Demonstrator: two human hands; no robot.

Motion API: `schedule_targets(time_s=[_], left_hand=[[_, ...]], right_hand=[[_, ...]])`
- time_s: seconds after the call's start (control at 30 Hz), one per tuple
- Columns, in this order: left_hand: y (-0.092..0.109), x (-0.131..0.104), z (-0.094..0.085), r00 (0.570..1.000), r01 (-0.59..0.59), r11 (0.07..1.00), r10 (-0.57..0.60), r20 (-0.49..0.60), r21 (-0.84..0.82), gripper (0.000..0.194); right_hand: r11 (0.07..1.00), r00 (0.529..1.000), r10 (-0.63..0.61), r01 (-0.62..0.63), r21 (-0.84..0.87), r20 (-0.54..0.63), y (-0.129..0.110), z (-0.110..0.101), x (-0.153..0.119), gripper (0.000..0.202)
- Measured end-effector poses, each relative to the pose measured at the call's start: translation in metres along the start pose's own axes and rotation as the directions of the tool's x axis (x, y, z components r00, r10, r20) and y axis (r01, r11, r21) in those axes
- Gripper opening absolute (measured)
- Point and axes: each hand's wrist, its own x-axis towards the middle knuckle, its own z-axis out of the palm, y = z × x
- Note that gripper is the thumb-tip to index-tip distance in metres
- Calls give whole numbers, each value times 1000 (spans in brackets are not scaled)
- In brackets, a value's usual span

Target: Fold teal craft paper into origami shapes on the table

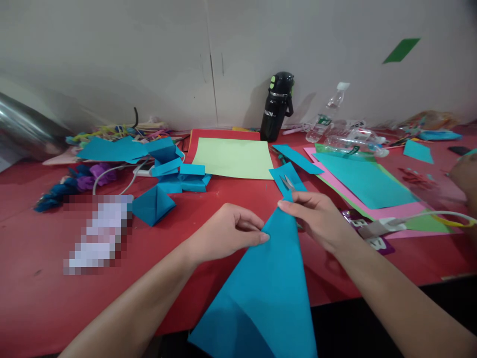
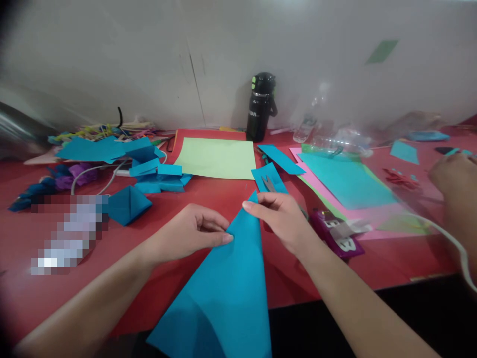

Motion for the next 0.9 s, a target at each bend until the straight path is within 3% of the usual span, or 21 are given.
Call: schedule_targets(time_s=[0.17,0.37,0.9], left_hand=[[-3,3,-5,1000,-13,998,11,29,59,22],[-6,5,-11,998,-19,991,12,56,131,28],[-4,4,-12,997,-16,990,4,83,142,25]], right_hand=[[995,989,30,-16,97,-142,3,-20,10,31],[993,972,55,-29,116,-228,5,-31,19,30],[991,966,98,-72,115,-239,7,-35,23,29]])
